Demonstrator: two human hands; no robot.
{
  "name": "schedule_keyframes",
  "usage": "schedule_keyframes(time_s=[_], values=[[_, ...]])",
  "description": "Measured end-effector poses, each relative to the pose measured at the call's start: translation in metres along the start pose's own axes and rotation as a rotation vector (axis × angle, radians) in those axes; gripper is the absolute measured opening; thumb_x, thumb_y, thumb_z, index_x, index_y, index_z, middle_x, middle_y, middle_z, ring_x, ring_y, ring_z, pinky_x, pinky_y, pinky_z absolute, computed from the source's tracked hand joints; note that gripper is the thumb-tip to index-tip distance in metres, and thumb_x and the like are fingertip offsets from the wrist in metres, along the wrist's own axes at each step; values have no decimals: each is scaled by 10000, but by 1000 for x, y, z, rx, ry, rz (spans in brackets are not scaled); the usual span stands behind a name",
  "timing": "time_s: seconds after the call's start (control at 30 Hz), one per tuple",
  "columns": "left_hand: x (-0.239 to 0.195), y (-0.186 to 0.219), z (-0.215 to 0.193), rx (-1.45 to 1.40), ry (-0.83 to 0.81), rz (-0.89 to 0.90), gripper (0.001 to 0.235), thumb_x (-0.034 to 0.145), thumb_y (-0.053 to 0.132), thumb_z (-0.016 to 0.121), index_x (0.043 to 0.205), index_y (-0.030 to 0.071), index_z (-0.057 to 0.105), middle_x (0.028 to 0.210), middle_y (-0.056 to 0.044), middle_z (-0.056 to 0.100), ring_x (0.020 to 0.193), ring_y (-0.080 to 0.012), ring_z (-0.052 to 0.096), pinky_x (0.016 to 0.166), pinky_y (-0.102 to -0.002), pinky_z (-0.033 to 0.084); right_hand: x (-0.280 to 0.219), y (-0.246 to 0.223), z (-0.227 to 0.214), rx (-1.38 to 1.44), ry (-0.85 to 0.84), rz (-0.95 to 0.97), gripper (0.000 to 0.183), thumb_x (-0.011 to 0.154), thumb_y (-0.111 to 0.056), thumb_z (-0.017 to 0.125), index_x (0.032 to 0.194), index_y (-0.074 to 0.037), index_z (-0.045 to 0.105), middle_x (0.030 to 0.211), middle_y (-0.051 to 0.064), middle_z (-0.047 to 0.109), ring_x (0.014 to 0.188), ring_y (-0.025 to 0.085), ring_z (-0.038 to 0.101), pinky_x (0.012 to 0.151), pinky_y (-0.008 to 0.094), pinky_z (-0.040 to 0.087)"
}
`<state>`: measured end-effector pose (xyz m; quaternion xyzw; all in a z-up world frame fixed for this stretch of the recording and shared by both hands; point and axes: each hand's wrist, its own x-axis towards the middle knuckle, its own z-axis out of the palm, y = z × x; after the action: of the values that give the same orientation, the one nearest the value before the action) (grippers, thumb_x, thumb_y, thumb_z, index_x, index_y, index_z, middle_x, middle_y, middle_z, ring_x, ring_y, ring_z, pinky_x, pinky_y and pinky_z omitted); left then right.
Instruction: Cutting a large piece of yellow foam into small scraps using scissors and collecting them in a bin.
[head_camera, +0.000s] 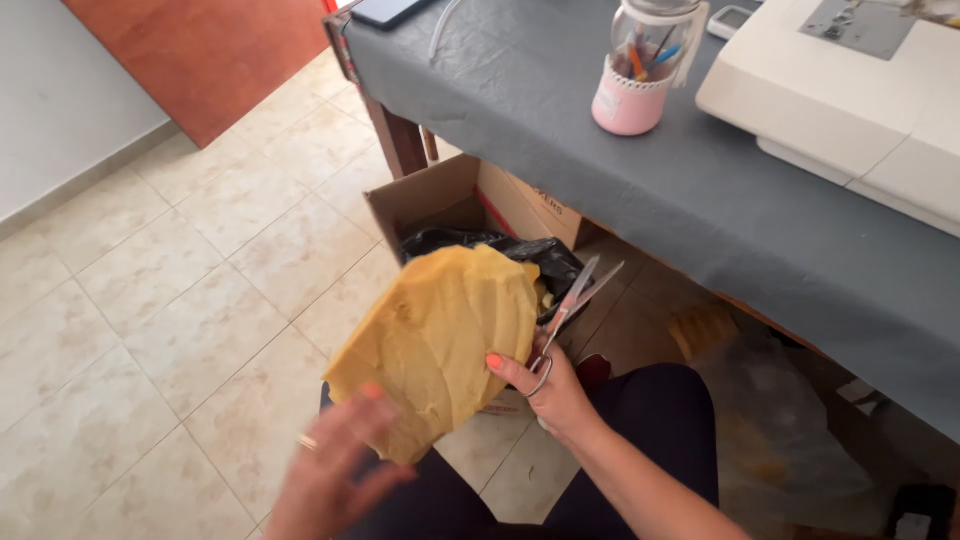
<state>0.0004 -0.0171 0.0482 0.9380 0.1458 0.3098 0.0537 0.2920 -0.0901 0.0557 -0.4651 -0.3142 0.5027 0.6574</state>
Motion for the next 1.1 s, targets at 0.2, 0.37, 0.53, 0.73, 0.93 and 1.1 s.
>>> schedule_keyframes(time_s=[0.2, 0.37, 0.53, 0.73, 0.93, 1.1], values=[[62, -24, -57, -334, 25, -721, 1110, 555, 319, 959, 1507, 108, 430, 1460, -102, 554, 712, -122, 739, 689, -274, 616, 30, -32, 3, -95, -124, -47, 667, 745, -184, 859, 1322, -62, 549, 1317, 107, 689, 1196, 245, 691, 1028, 402, 602], [102, -40, -28, -913, -272, -758, 928, 410, 138, 1070, 1269, 44, 731, 1062, -192, 812, 713, -266, 793, 603, -422, 667, 60, -68, -5, -464, -250, -307, 747, 625, -215, 992, 1278, -59, 666, 916, 36, 730, 815, 136, 627, 731, 326, 596], [99, -29, 21, -1060, -46, -903, 559, 596, 102, 971, 1055, -59, 696, 776, -220, 742, 532, -286, 736, 423, -377, 609, 49, -86, -25, -833, -72, -365, 598, 824, -377, 835, 1294, -77, 617, 813, 50, 660, 734, 191, 601, 684, 344, 510], [76, -27, 39, -1144, 295, -1112, 382, 723, 140, 857, 1001, -55, 682, 786, -159, 700, 551, -229, 658, 327, -293, 502, 12, -14, -82, -1162, -151, -38, 610, 715, -679, 807, 977, -179, 577, 780, 28, 667, 735, 233, 656, 683, 389, 524], [58, -20, 46, -1190, 411, -1197, 344, 815, 251, 766, 1052, 21, 669, 900, -66, 667, 628, -150, 610, 330, -220, 430, -10, 24, -72, -1335, -293, 295, 832, 661, -921, 429, 1107, -231, 561, 1006, -58, 587, 932, 158, 600, 812, 400, 487], [49, -16, 50, -1176, 442, -1273, 378, 818, 246, 759, 1107, 19, 667, 939, -74, 678, 666, -156, 629, 334, -217, 447, 2, 30, -61, -1497, -316, 316, 826, 663, -935, 487, 1040, -201, 529, 1031, -39, 584, 988, 212, 558, 823, 461, 478]])
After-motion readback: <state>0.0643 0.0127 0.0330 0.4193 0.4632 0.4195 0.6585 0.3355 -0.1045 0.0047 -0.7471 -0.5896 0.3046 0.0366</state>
